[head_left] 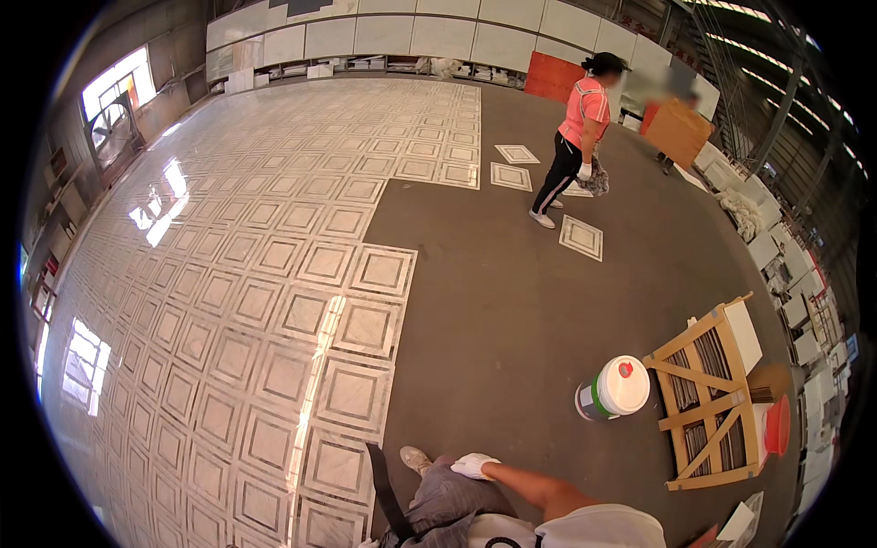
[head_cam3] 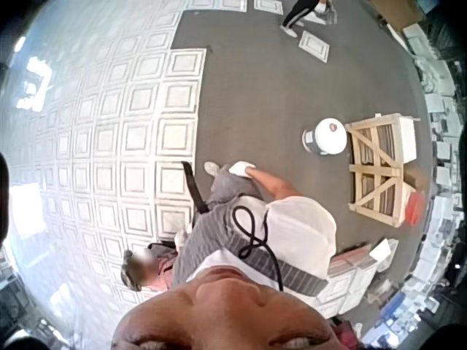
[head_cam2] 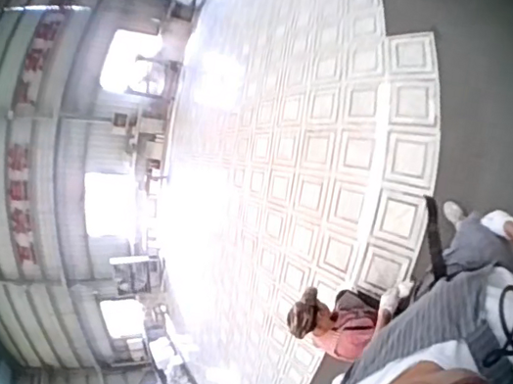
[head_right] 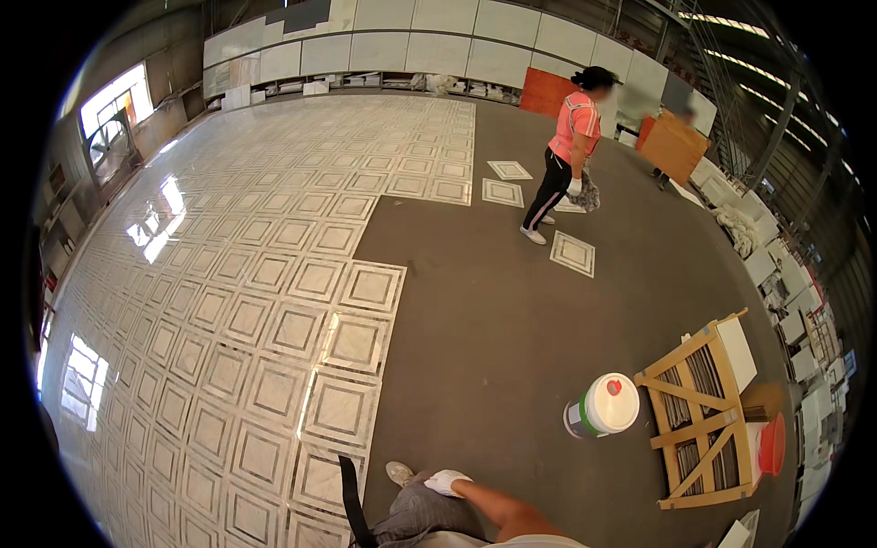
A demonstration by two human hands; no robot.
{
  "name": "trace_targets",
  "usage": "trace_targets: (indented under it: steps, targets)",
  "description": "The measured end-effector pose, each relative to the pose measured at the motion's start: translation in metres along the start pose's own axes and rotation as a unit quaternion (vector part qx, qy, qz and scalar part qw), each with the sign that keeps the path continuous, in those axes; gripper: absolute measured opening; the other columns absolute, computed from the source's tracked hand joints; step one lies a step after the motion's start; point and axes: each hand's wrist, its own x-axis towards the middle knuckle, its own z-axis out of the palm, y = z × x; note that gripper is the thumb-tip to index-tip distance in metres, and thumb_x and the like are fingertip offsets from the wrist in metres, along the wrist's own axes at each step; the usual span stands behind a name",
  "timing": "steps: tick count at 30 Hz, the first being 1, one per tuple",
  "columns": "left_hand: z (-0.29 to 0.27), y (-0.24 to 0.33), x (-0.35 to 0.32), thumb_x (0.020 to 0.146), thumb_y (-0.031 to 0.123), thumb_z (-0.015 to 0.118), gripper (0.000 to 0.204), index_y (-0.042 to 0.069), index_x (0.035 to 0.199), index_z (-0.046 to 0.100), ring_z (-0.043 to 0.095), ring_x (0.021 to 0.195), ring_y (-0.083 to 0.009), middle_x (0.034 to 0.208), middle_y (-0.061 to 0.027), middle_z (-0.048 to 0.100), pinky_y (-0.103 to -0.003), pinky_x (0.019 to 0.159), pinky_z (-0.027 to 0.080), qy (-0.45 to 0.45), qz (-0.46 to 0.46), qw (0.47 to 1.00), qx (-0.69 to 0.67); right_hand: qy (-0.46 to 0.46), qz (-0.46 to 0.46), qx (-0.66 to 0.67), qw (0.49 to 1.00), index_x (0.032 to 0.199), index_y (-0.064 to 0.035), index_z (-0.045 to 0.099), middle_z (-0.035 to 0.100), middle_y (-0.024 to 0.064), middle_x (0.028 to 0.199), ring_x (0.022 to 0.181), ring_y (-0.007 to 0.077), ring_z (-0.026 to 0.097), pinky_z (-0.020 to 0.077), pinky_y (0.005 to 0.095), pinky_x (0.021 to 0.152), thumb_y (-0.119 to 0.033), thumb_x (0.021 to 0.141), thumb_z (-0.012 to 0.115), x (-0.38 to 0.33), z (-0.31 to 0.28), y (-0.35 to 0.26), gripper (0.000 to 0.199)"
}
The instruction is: The person picks up square tiles from a stack and places them onto the floor to form a geometric pattern. They align each tile with adjacent ones and press down to secure placement. Other workers are also laying tiles nearby.
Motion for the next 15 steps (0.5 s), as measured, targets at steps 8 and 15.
trace_targets:
  steps: [8,15]
  targets:
    - [-0.004,-0.009,-0.007,0.089,0.027,0.056,0.019,0.012,0.093,0.067,0.055,0.073,-0.02,0.079,-0.0025,0.057,-0.036,0.067,0.044,-0.018,0.001,1.0,0.023,0.027,-0.005,0.009,1.0,0.13,-0.0144,0.059,0.055,0.0096,0.136,0.127,0.0304,0.051,0.0382,0.0402,0.106,-0.048,0.092,0.04,-0.012,0.036,0.025,0.054]
    - [-0.009,-0.031,-0.026,0.091,0.029,0.055,0.018,0.015,0.09,0.066,0.053,0.065,-0.0189,0.072,-0.0007,0.054,-0.036,0.06,0.043,-0.016,-0.008,1.0,0.017,0.019,-0.006,0.012,1.0,0.129,-0.0152,0.06,0.056,0.0095,0.135,0.126,0.0306,0.052,0.0385,0.0396,0.106,-0.048,0.092,0.041,-0.032,0.045,0.021,0.053]
